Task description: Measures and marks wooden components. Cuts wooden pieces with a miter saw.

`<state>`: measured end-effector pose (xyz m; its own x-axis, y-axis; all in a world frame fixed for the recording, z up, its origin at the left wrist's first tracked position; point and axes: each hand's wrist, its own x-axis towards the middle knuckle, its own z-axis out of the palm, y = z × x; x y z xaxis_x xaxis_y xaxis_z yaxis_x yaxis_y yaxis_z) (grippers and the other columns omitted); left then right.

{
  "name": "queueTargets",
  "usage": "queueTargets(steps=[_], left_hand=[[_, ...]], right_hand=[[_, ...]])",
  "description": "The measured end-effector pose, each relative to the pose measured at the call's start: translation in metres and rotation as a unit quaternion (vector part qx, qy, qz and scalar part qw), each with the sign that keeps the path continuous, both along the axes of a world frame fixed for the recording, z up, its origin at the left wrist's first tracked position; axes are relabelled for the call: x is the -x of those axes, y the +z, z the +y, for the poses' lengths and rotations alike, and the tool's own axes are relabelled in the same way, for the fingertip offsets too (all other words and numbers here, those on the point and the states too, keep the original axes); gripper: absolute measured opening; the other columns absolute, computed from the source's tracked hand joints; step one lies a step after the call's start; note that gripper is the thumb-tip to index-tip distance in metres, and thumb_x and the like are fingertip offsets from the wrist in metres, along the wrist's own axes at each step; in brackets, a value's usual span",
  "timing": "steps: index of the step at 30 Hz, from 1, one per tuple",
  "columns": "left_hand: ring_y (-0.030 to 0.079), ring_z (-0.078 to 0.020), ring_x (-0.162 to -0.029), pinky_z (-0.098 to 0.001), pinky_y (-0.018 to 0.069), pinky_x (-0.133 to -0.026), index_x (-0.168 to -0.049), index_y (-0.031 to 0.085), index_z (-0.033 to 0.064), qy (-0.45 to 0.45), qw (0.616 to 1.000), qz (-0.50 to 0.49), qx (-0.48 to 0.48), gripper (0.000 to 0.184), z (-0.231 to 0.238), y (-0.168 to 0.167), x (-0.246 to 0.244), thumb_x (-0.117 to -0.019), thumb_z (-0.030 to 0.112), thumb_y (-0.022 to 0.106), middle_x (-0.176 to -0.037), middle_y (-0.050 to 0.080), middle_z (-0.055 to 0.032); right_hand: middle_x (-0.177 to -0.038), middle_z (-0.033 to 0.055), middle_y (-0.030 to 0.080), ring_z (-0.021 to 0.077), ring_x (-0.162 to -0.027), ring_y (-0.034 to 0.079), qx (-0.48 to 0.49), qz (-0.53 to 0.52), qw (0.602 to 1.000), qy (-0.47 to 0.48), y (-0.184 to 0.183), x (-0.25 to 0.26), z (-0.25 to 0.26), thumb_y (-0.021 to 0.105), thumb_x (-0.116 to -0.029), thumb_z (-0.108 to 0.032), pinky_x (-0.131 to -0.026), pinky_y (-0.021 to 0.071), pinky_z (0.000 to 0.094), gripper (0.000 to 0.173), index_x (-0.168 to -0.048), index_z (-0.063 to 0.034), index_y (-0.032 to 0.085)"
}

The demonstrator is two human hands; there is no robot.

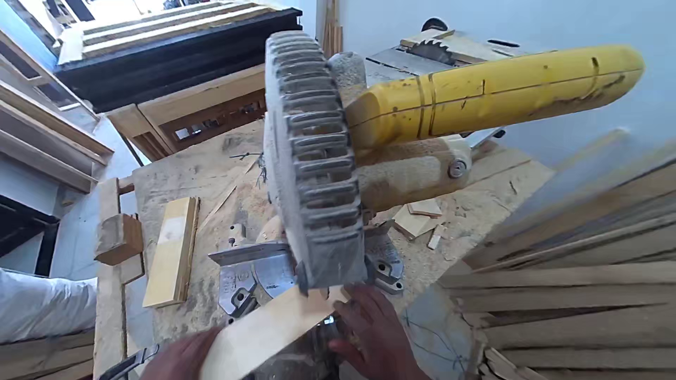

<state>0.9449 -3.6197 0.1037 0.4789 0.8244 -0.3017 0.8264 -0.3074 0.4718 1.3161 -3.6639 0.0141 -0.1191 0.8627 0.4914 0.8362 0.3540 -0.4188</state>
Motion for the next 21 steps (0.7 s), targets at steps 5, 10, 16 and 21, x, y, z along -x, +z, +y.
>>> queueTargets(steps=[5,10,16,21], left_hand=[[0.055,-0.0368,-0.133,-0.0607,0.0412,-0.111,-0.116,0.077,0.0230,0.037,0.964,-0.012,-0.262,0.037,0.087,-0.083,-0.060,-0.0906,0.049,0.072,-0.131,0.067,-0.0124],[0.065,-0.0286,-0.107,-0.0508,0.0531,-0.093,-0.107,0.081,0.0246,0.103,0.944,-0.088,-0.301,0.031,0.092,-0.134,-0.053,-0.0977,0.049,0.063,-0.107,0.071,-0.0056],[0.067,-0.0294,-0.114,-0.0496,0.0549,-0.099,-0.113,0.076,0.0098,0.164,0.964,-0.136,-0.158,0.037,0.027,-0.081,-0.034,-0.0985,0.041,0.065,-0.118,0.070,-0.0138],[0.046,-0.0440,-0.139,-0.0601,0.0401,-0.113,-0.139,0.064,0.0128,0.083,0.992,-0.001,0.092,0.077,-0.043,-0.106,-0.011,-0.0747,0.048,0.088,-0.151,0.049,-0.0228]], right_hand=[[-0.148,0.0142,0.058,0.0403,-0.145,0.044,0.167,-0.079,0.979,-0.080,-0.031,-0.012,0.063,0.047,-0.1008,-0.063,-0.120,0.0276,0.0657,0.058,-0.133,-0.0209,0.070],[-0.136,0.0055,0.067,0.0292,-0.138,0.054,0.110,-0.050,0.990,-0.067,-0.048,-0.033,0.085,0.064,-0.0951,-0.058,-0.118,0.0380,0.0569,0.043,-0.116,-0.0229,0.078],[-0.131,0.0188,0.067,0.0403,-0.128,0.059,0.112,-0.008,0.987,-0.116,-0.011,0.007,0.045,0.057,-0.1023,-0.040,-0.109,0.0440,0.0626,0.038,-0.115,-0.0102,0.077],[-0.122,0.0156,0.071,0.0355,-0.120,0.065,0.222,0.006,0.964,-0.143,-0.004,0.051,0.034,0.059,-0.1012,-0.032,-0.105,0.0497,0.0529,0.034,-0.121,-0.0096,0.075]])
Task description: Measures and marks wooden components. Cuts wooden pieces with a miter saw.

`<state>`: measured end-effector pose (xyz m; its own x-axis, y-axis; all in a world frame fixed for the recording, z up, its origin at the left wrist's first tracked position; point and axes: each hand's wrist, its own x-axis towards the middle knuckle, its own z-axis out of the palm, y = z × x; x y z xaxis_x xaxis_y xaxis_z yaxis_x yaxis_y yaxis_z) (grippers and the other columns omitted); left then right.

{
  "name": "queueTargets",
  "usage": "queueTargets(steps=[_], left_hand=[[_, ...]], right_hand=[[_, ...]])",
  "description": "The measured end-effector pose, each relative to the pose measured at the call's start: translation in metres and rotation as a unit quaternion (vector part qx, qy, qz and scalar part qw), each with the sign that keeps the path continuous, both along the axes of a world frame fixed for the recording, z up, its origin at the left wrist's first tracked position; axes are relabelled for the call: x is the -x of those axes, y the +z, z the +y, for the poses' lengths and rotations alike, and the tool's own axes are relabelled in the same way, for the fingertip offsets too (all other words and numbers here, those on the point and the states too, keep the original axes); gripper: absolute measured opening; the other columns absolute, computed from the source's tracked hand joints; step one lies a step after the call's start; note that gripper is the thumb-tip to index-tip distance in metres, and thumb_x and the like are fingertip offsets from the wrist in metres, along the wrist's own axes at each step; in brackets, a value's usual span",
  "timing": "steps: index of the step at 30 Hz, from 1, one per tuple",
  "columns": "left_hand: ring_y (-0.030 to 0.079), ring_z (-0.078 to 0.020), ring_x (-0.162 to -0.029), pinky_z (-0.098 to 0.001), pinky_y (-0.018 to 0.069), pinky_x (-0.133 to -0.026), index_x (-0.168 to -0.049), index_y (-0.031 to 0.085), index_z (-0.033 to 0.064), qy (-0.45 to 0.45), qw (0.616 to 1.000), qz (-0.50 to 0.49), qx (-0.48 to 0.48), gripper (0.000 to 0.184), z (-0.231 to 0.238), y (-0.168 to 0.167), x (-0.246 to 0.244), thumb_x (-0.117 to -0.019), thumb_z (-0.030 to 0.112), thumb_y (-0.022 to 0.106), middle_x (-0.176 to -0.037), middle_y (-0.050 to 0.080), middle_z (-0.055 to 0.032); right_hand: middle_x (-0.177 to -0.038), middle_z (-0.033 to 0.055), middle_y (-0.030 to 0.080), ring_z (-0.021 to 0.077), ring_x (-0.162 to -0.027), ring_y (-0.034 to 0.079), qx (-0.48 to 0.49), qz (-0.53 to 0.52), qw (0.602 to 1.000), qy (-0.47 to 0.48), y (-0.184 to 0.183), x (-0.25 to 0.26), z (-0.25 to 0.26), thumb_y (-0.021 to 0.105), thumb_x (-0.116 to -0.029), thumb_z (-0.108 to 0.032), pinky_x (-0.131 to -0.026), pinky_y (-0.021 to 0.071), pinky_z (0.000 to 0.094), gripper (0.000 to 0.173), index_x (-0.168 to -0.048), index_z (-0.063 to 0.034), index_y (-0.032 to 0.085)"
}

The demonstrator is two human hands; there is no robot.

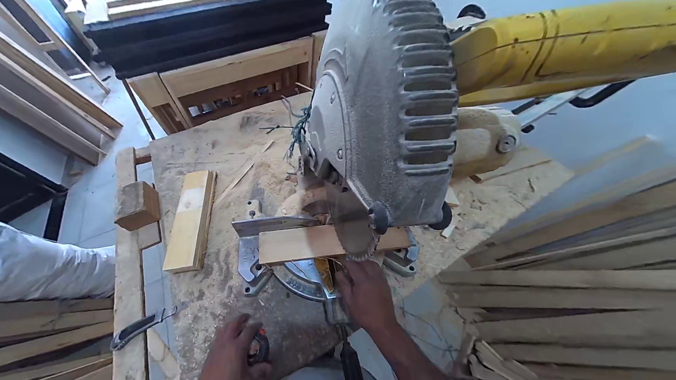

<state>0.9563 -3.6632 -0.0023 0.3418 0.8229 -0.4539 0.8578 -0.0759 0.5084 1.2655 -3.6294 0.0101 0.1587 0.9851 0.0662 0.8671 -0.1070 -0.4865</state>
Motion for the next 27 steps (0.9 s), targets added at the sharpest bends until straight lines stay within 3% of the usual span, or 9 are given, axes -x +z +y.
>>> queueTargets(steps=[4,6,8,11,14,16,19,22,27], left_hand=[[0.044,-0.0439,-0.141,-0.0586,0.0412,-0.112,-0.147,0.057,0.0202,-0.014,0.997,0.072,-0.023,0.076,-0.017,-0.018,-0.011,-0.0790,0.044,0.083,-0.154,0.049,-0.0182],[0.048,-0.0427,-0.137,-0.0565,0.0416,-0.112,-0.148,0.056,0.0167,0.031,0.998,0.048,-0.016,0.079,-0.013,-0.019,-0.014,-0.0772,0.041,0.084,-0.145,0.056,-0.0188],[0.057,-0.0364,-0.129,-0.0539,0.0454,-0.110,-0.153,0.046,0.0103,0.116,0.992,-0.052,0.026,0.095,-0.008,-0.007,-0.013,-0.0720,0.037,0.088,-0.137,0.062,-0.0177],[0.074,-0.0196,-0.097,-0.0442,0.0619,-0.089,-0.158,0.031,0.0148,0.173,0.941,-0.266,0.114,0.117,-0.001,0.014,-0.011,-0.0627,0.036,0.096,-0.112,0.075,-0.0055],[0.075,-0.0192,-0.094,-0.0425,0.0629,-0.085,-0.161,0.019,0.0131,0.178,0.905,-0.341,0.184,0.130,0.011,0.029,-0.025,-0.0611,0.053,0.093,-0.112,0.074,-0.0071],[0.074,-0.0225,-0.093,-0.0419,0.0625,-0.079,-0.156,0.028,0.0073,0.260,0.864,-0.396,0.168,0.113,0.010,0.026,-0.035,-0.0715,0.057,0.084,-0.116,0.073,-0.0112],[0.072,-0.0265,-0.093,-0.0435,0.0621,-0.082,-0.133,0.051,-0.0029,0.393,0.771,-0.470,0.173,0.045,0.008,0.023,-0.045,-0.0978,0.022,0.064,-0.112,0.070,-0.0169],[0.073,-0.0244,-0.084,-0.0393,0.0627,-0.078,-0.119,0.064,-0.0059,0.405,0.788,-0.436,0.156,0.033,0.006,0.025,-0.057,-0.0868,-0.004,0.071,-0.100,0.074,-0.0168],[0.073,-0.0223,-0.077,-0.0375,0.0625,-0.067,-0.113,0.065,0.0004,0.373,0.844,-0.362,0.134,0.029,0.023,0.035,-0.069,-0.0869,0.005,0.078,-0.091,0.075,-0.0111]], right_hand=[[-0.113,0.0136,0.073,0.0337,-0.112,0.067,-0.046,-0.023,0.998,-0.022,-0.007,0.014,0.008,0.063,-0.0976,-0.035,-0.100,0.0530,0.0507,0.032,-0.114,-0.0101,0.077],[-0.118,0.0152,0.072,0.0324,-0.115,0.067,-0.018,0.020,0.999,0.036,0.007,0.027,0.001,0.061,-0.0996,-0.034,-0.102,0.0531,0.0480,0.034,-0.118,-0.0081,0.075],[-0.128,0.0160,0.068,0.0293,-0.119,0.066,0.068,0.103,0.980,0.156,0.020,0.043,-0.013,0.063,-0.0998,-0.033,-0.103,0.0535,0.0457,0.039,-0.128,-0.0079,0.070],[-0.146,0.0182,0.055,0.0299,-0.127,0.061,0.166,0.224,0.897,0.342,0.023,0.068,-0.031,0.081,-0.0883,-0.032,-0.104,0.0537,0.0486,0.068,-0.148,-0.0130,0.055],[-0.133,0.0182,0.063,0.0271,-0.116,0.065,0.151,0.302,0.879,0.337,0.021,0.078,-0.033,0.084,-0.0840,-0.037,-0.100,0.0553,0.0452,0.068,-0.140,-0.0075,0.061],[-0.120,0.0145,0.068,0.0223,-0.107,0.068,0.150,0.339,0.892,0.260,0.023,0.073,-0.031,0.088,-0.0793,-0.039,-0.095,0.0573,0.0423,0.065,-0.129,-0.0046,0.064],[-0.112,0.0095,0.069,0.0177,-0.096,0.070,0.161,0.398,0.891,0.146,0.017,0.058,-0.030,0.087,-0.0775,-0.036,-0.085,0.0612,0.0398,0.066,-0.128,-0.0057,0.058],[-0.106,0.0059,0.069,0.0153,-0.089,0.070,0.150,0.445,0.877,0.099,0.008,0.052,-0.034,0.083,-0.0787,-0.034,-0.076,0.0616,0.0377,0.063,-0.128,-0.0080,0.053],[-0.096,0.0052,0.067,0.0148,-0.080,0.068,0.137,0.417,0.897,0.055,0.015,0.054,-0.031,0.079,-0.0835,-0.040,-0.069,0.0594,0.0365,0.060,-0.127,-0.0081,0.053]])
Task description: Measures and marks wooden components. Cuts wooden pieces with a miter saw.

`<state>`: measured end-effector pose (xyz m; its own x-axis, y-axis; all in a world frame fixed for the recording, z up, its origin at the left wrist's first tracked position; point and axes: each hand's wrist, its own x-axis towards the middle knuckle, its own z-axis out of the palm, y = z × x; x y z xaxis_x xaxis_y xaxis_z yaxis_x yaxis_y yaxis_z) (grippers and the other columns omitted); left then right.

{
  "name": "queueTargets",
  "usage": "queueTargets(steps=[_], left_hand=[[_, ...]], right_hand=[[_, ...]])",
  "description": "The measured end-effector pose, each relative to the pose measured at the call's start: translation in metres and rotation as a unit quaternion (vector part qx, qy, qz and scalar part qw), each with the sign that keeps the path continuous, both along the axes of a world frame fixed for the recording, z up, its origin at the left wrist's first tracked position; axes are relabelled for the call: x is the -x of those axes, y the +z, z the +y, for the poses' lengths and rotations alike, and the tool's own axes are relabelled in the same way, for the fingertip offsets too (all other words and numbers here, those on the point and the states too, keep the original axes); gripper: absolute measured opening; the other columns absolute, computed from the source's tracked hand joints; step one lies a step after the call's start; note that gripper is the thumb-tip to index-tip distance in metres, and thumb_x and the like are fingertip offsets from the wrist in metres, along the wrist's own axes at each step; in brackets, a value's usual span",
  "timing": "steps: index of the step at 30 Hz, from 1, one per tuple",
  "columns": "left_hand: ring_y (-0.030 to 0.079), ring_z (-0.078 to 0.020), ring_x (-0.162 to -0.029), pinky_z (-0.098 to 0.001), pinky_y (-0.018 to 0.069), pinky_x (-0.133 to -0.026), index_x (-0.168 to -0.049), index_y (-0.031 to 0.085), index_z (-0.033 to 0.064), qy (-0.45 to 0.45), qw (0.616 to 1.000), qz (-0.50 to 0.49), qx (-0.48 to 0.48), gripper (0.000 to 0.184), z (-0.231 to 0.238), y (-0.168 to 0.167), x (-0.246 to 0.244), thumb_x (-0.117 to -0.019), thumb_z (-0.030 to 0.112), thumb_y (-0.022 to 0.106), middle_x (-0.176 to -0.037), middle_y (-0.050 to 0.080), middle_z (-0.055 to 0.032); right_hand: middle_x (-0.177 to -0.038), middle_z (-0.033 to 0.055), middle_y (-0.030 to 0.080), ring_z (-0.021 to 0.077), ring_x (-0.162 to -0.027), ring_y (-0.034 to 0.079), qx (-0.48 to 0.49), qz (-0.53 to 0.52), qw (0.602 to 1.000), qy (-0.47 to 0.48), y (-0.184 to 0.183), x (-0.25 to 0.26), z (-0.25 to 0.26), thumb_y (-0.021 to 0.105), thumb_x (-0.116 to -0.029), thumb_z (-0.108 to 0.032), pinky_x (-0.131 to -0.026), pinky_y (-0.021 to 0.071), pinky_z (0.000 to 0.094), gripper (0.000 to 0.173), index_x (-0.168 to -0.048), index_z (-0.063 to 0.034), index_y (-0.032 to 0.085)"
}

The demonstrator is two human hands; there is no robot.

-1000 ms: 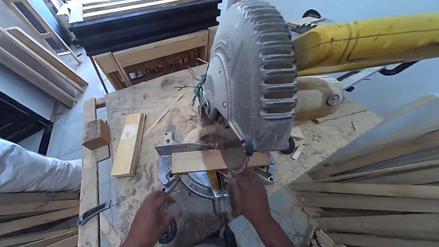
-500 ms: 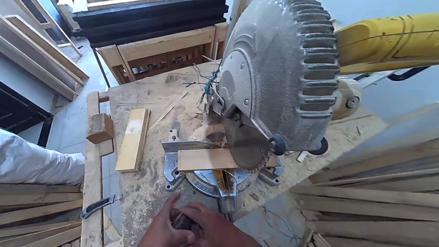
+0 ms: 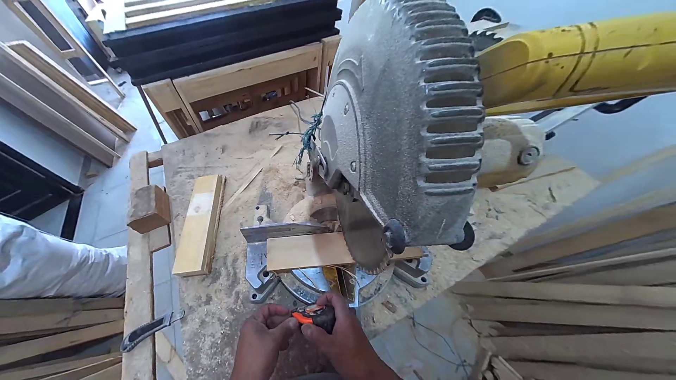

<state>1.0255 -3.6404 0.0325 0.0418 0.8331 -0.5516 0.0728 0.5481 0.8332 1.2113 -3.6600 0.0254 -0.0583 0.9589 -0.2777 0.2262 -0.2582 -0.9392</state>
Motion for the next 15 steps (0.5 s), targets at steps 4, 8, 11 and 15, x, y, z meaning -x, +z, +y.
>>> queueTargets(steps=[4,8,11,15], left_hand=[[0.064,-0.0145,-0.070,-0.0316,0.0578,-0.062,-0.116,0.059,-0.0001,-0.038,0.995,-0.060,-0.066,0.036,0.027,0.001,0.000,-0.0847,0.009,0.075,-0.085,0.065,-0.0043],[0.066,-0.0194,-0.072,-0.0378,0.0582,-0.068,-0.112,0.063,-0.0025,0.032,0.987,0.100,-0.120,0.023,0.086,0.007,0.012,-0.0976,0.015,0.067,-0.089,0.068,-0.0108],[0.069,-0.0244,-0.075,-0.0490,0.0578,-0.071,-0.103,0.072,0.0070,0.018,0.956,0.267,-0.115,0.018,0.121,-0.015,0.019,-0.0947,0.023,0.074,-0.085,0.072,-0.0092],[0.069,-0.0238,-0.073,-0.0526,0.0562,-0.071,-0.094,0.077,0.0137,-0.013,0.924,0.359,-0.127,0.017,0.128,-0.017,0.006,-0.0898,0.030,0.079,-0.078,0.072,-0.0051]], right_hand=[[-0.099,0.0072,0.069,0.0165,-0.085,0.069,-0.048,-0.037,0.997,-0.042,0.016,-0.015,0.022,0.078,-0.0832,-0.042,-0.073,0.0599,0.0389,0.062,-0.126,-0.0032,0.055],[-0.095,0.0128,0.070,0.0271,-0.087,0.070,0.009,-0.181,0.972,-0.151,0.034,-0.077,0.060,0.079,-0.0875,-0.045,-0.080,0.0589,0.0517,0.062,-0.129,-0.0043,0.059],[-0.088,0.0154,0.068,0.0345,-0.080,0.068,0.012,-0.309,0.934,-0.181,0.024,-0.134,0.080,0.075,-0.0906,-0.049,-0.072,0.0552,0.0604,0.057,-0.126,-0.0072,0.059],[-0.085,0.0118,0.069,0.0304,-0.081,0.070,-0.002,-0.357,0.919,-0.166,0.022,-0.155,0.093,0.074,-0.0916,-0.051,-0.073,0.0557,0.0563,0.053,-0.121,-0.0085,0.060]])
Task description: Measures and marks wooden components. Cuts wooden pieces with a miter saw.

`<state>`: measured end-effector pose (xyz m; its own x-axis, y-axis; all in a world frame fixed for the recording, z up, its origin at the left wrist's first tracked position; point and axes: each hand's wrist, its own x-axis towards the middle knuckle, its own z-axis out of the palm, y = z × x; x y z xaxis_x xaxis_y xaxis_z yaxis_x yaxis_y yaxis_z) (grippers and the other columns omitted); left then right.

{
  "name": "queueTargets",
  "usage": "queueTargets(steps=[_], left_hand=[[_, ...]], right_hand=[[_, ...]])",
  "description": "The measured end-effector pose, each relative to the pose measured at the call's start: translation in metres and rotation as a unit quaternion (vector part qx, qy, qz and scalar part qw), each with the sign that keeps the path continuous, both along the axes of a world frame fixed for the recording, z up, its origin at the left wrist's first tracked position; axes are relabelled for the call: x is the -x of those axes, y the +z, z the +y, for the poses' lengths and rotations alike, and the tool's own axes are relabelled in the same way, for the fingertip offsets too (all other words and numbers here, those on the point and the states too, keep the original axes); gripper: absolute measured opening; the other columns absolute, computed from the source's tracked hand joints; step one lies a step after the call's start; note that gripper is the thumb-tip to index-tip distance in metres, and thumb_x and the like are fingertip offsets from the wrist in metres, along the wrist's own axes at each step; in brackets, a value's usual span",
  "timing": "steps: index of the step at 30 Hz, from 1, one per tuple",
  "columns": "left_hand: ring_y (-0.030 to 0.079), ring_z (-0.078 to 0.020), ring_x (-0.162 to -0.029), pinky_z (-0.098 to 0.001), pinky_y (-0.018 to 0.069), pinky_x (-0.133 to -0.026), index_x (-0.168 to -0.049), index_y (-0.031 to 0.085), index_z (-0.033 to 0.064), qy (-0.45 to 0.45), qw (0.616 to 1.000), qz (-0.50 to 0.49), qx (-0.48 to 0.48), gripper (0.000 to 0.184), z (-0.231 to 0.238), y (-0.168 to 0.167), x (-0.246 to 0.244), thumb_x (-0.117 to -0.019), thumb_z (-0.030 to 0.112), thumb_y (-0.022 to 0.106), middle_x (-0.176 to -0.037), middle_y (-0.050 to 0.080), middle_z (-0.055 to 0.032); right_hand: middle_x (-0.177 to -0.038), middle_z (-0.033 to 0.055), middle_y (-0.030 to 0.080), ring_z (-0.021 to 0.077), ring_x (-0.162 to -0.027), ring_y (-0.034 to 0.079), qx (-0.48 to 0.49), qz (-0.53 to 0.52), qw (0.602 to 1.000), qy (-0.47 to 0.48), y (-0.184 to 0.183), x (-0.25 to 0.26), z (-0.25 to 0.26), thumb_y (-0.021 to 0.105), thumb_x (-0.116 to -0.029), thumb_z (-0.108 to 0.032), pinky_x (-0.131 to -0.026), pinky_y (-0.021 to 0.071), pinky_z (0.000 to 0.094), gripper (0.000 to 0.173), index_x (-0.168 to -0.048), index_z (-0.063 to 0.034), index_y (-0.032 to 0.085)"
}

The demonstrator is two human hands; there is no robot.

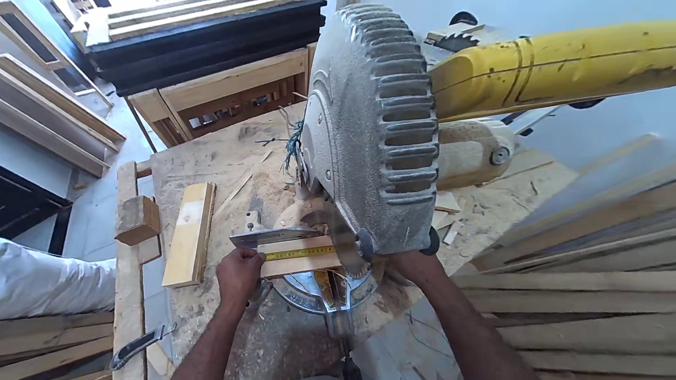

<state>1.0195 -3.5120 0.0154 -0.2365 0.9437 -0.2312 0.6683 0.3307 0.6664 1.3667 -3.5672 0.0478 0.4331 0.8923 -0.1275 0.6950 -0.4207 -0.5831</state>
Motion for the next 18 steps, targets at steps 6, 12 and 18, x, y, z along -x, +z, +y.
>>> queueTargets(steps=[6,12,18], left_hand=[[0.071,-0.0278,-0.089,-0.0577,0.0568,-0.078,-0.100,0.076,0.0179,-0.049,0.992,0.107,-0.041,0.018,-0.005,-0.001,-0.007,-0.0898,0.033,0.079,-0.097,0.073,-0.0064],[0.070,-0.0307,-0.097,-0.0572,0.0511,-0.086,-0.098,0.081,0.0228,-0.193,0.941,0.270,-0.074,0.014,-0.012,0.025,-0.041,-0.0947,0.033,0.072,-0.101,0.075,-0.0078],[0.071,-0.0320,-0.104,-0.0581,0.0543,-0.086,-0.109,0.076,0.0204,-0.280,0.926,0.250,0.021,0.023,-0.001,0.024,-0.085,-0.1015,0.034,0.060,-0.111,0.074,-0.0081]], right_hand=[[-0.094,0.0172,0.069,0.0360,-0.089,0.070,0.035,-0.061,0.997,-0.015,0.002,0.007,0.005,0.067,-0.0926,-0.059,-0.076,0.0554,0.0584,0.060,-0.123,-0.0067,0.060],[-0.119,0.0254,0.062,0.0417,-0.098,0.069,0.052,-0.086,0.994,-0.049,-0.005,0.011,0.005,0.065,-0.0887,-0.069,-0.081,0.0562,0.0600,0.082,-0.138,-0.0059,0.050],[-0.083,-0.0030,0.067,0.0047,-0.067,0.063,-0.422,0.042,0.904,0.050,0.128,0.026,-0.093,0.054,-0.1048,-0.031,-0.058,0.0539,0.0238,0.026,-0.105,-0.0074,0.064]])
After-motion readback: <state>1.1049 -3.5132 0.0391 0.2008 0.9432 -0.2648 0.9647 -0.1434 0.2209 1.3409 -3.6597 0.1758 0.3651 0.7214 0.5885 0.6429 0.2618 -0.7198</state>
